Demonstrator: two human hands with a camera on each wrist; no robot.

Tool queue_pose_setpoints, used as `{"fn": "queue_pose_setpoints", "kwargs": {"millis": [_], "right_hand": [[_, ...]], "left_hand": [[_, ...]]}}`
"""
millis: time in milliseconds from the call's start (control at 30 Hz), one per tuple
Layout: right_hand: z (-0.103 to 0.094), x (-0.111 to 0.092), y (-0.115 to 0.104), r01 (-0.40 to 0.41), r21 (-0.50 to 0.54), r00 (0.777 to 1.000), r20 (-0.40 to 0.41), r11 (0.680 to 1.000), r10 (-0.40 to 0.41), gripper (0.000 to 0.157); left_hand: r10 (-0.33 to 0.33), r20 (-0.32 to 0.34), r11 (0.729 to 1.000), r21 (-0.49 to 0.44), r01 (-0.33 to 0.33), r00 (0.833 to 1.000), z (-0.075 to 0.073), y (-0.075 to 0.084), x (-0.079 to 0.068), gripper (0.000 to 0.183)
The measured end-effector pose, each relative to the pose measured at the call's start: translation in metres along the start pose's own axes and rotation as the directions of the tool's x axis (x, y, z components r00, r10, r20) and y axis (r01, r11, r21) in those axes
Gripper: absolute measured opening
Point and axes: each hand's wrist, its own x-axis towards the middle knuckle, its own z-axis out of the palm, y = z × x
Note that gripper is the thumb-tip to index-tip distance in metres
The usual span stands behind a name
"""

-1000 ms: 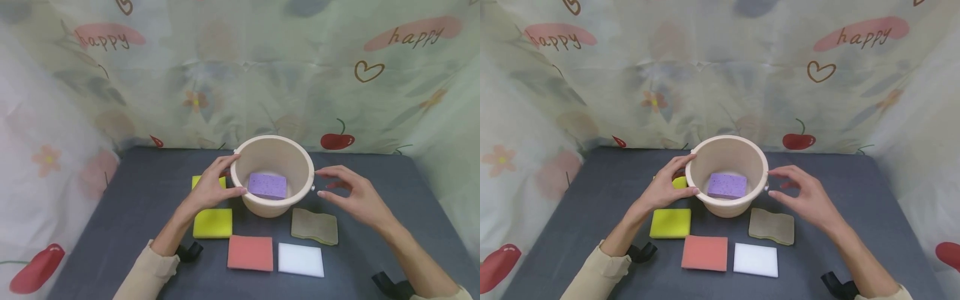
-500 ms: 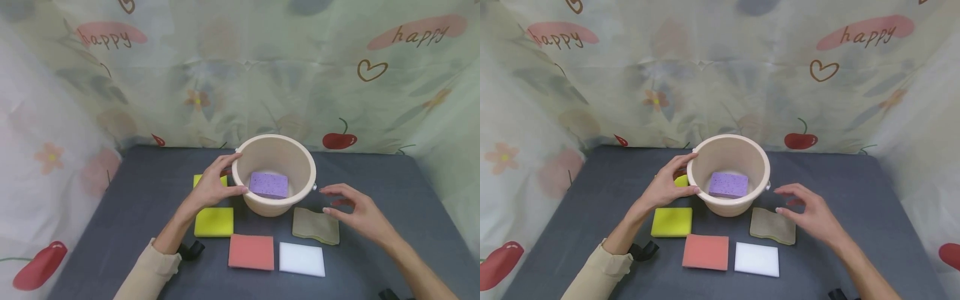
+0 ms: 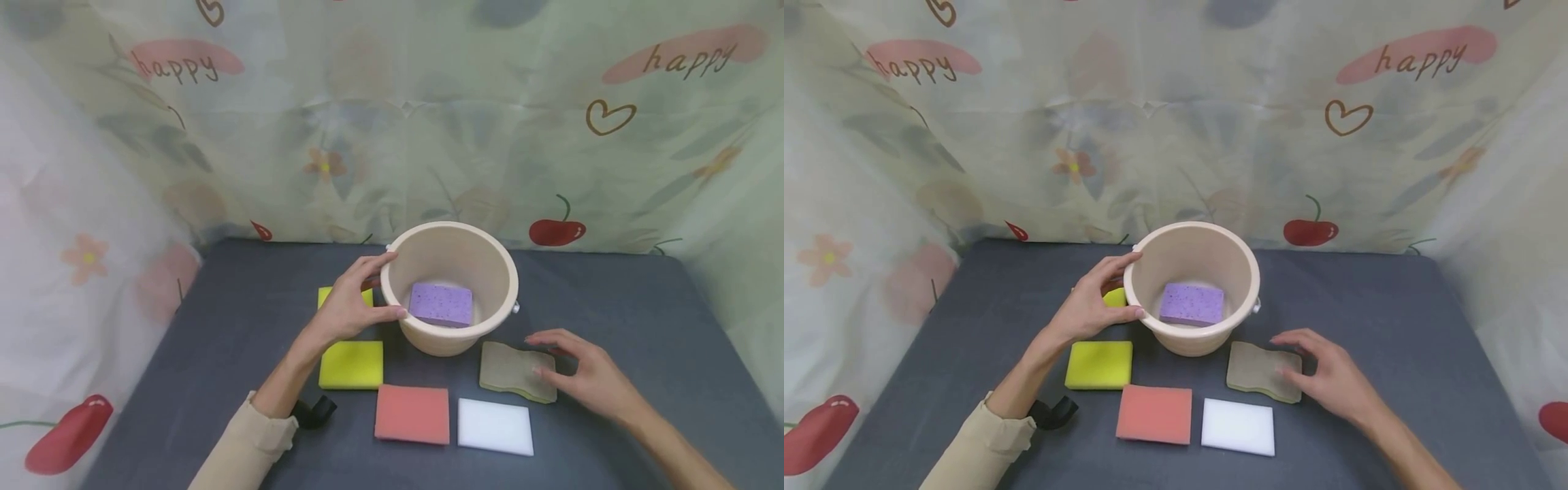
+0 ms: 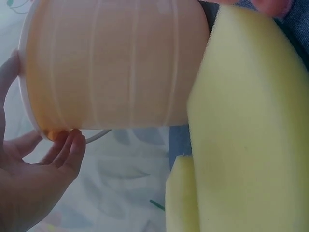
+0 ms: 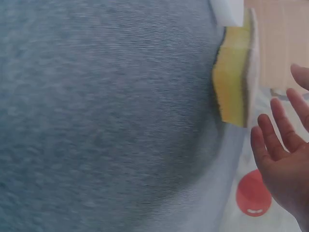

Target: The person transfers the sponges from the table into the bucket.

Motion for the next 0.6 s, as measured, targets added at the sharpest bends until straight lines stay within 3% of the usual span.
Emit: {"fn": "queue_pose_setpoints", "kwargs": {"millis": [267,467,600], "right_hand": [[0.013,-0.008,0.01,-0.005,-0.017,0.999,0.041,1.0,0.006,0.05],[0.019,-0.01,0.011,0.008,-0.028,0.996,0.086,1.0,-0.006,0.056],[0.021,-0.009,0.01,-0.009,-0.085,0.994,0.108,0.996,0.018,0.061]], "left_hand": [[-0.017,0.01,1.0,-0.021,0.017,1.0,0.002,0.003,0.0,0.09],[-0.028,0.013,1.0,-0.014,0.028,1.0,-0.002,0.034,-0.008,0.085],[-0.016,0.004,1.0,-0.011,0.016,1.0,-0.004,0.038,-0.01,0.085]]}}
